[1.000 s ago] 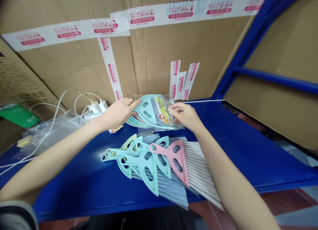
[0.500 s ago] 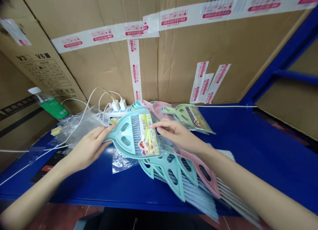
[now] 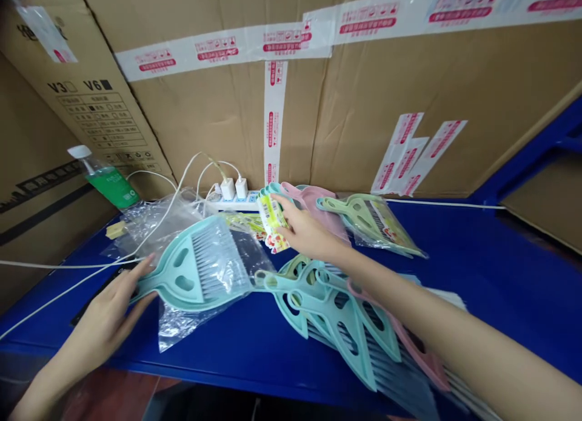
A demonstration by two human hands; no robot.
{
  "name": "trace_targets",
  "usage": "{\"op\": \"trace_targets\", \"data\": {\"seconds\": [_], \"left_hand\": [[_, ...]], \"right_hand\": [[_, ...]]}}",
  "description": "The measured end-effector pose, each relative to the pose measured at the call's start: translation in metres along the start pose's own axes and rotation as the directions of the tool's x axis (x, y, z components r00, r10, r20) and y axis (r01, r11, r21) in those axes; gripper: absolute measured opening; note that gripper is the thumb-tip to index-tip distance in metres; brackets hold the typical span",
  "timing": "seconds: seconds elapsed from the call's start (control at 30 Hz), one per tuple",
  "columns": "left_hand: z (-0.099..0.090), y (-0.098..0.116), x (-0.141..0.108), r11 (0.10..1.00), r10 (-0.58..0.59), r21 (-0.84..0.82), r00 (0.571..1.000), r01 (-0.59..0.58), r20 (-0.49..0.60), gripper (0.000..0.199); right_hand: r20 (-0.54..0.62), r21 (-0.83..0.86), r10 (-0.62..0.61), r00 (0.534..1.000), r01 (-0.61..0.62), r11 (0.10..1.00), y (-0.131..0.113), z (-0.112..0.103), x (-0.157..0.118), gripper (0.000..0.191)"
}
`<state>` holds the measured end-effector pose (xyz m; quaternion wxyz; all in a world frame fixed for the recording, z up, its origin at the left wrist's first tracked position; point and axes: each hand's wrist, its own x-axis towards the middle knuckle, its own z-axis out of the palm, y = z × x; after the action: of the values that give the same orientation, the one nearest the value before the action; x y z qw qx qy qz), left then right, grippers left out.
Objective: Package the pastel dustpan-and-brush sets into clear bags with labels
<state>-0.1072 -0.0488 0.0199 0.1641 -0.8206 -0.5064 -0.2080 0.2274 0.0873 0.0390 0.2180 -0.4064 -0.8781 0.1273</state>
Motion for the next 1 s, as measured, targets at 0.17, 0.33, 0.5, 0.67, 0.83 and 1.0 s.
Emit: {"op": "trace_targets", "data": {"seconds": [0.17,0.33,0.5,0.67,0.83,1.0], "left_hand": [[-0.005,-0.008,-0.034,0.996,-0.093,0.01,0.996,0.093,0.011,0.062],[-0.004,-0.003,-0.04,0.993,-0.113,-0.021,0.992,0.114,0.046,0.061],[0.001,0.0,-0.022,0.995,-0.061,-0.079,0.997,0.065,0.055,0.057],[0.008,0.01,0.003,0.995,0.018,-0.102,1.0,-0.016,0.017,0.058],[0.009,0.023,0.028,0.986,0.067,-0.155,0.996,-0.058,0.054,0.057],[0.005,0.027,0.049,0.961,0.058,-0.276,0.995,-0.034,0.078,0.056]], "right_hand": [[0.167,-0.045,-0.089,0.982,0.098,0.994,0.007,0.01,0.05,0.051],[0.116,-0.136,-0.085,0.99,0.101,0.985,0.0,0.023,0.065,0.044],[0.021,-0.148,-0.147,0.989,0.149,0.978,-0.037,0.011,0.024,0.031],[0.184,0.359,0.057,0.981,-0.121,0.925,-0.056,0.005,-0.025,0.035],[0.421,0.717,0.115,0.899,-0.408,0.565,-0.039,0.004,-0.04,0.03],[0.377,0.894,0.175,0.91,-0.406,0.188,-0.026,0.0,-0.046,0.03]]}}
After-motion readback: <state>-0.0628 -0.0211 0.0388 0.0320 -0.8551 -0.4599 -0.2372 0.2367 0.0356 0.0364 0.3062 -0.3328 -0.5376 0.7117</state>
